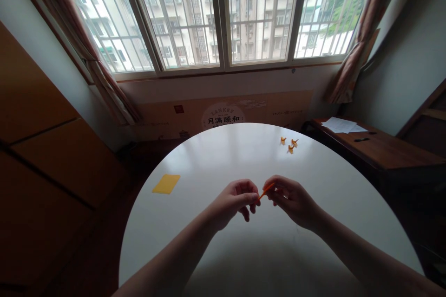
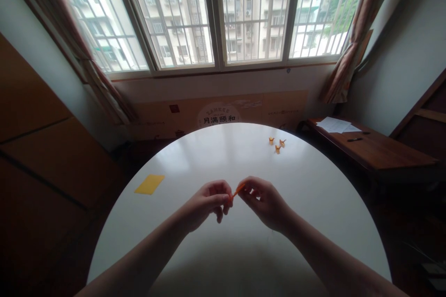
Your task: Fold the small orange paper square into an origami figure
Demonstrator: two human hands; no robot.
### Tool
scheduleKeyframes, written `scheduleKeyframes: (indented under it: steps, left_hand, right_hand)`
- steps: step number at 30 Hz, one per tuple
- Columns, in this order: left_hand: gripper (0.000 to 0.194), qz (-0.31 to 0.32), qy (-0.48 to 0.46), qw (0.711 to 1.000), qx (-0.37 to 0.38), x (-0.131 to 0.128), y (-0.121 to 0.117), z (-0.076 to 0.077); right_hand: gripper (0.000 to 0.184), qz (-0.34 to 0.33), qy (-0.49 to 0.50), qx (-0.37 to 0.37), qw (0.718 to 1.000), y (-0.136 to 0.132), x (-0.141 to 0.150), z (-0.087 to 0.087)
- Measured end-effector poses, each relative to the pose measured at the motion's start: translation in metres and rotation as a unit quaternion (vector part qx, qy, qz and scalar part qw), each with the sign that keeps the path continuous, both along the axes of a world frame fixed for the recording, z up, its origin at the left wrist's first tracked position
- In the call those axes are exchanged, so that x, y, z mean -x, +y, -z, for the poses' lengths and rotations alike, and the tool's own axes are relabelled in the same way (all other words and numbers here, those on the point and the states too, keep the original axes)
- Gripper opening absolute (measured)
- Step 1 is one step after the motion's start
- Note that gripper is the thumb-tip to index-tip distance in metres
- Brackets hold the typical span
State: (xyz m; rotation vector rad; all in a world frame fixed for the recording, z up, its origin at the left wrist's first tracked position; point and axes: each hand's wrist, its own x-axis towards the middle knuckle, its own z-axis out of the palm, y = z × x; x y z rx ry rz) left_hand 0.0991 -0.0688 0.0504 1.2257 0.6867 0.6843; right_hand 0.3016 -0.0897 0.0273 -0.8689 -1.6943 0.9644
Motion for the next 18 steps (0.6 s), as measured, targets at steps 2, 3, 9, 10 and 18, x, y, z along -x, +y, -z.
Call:
scheduleKeyframes:
  steps: [2, 3, 9, 10, 18]
  left_hand:
    - [0.034, 0.006, 0.001, 1.000, 0.002, -0.0004, 0.0007, 0.0026]
    - [0.035, 0.008, 0.001, 1.000, -0.001, -0.0007, 0.0006, 0.0033]
    - [0.040, -0.003, 0.002, 1.000, -0.014, -0.0016, -0.0006, 0.0029]
    - [0.040, -0.005, 0.001, 1.000, -0.013, -0.0014, -0.0003, 0.0029]
    - [0.039, 0.031, -0.013, 0.999, 0.035, 0.0024, 0.0043, 0.0056]
  right_hand:
    - [0.013, 0.005, -0.001, -0.003, 1.000, 0.0003, -0.0001, 0.0014]
    - [0.012, 0.005, -0.002, -0.003, 1.000, 0.0004, -0.0003, 0.0020]
    - [0.011, -0.012, 0.023, 0.027, 0.999, 0.0014, -0.0006, 0.0045]
    - [0.011, -0.019, 0.030, 0.036, 0.999, 0.0015, -0.0004, 0.0048]
    - [0.012, -0.050, 0.075, 0.080, 0.993, 0.0018, 0.0012, 0.0071]
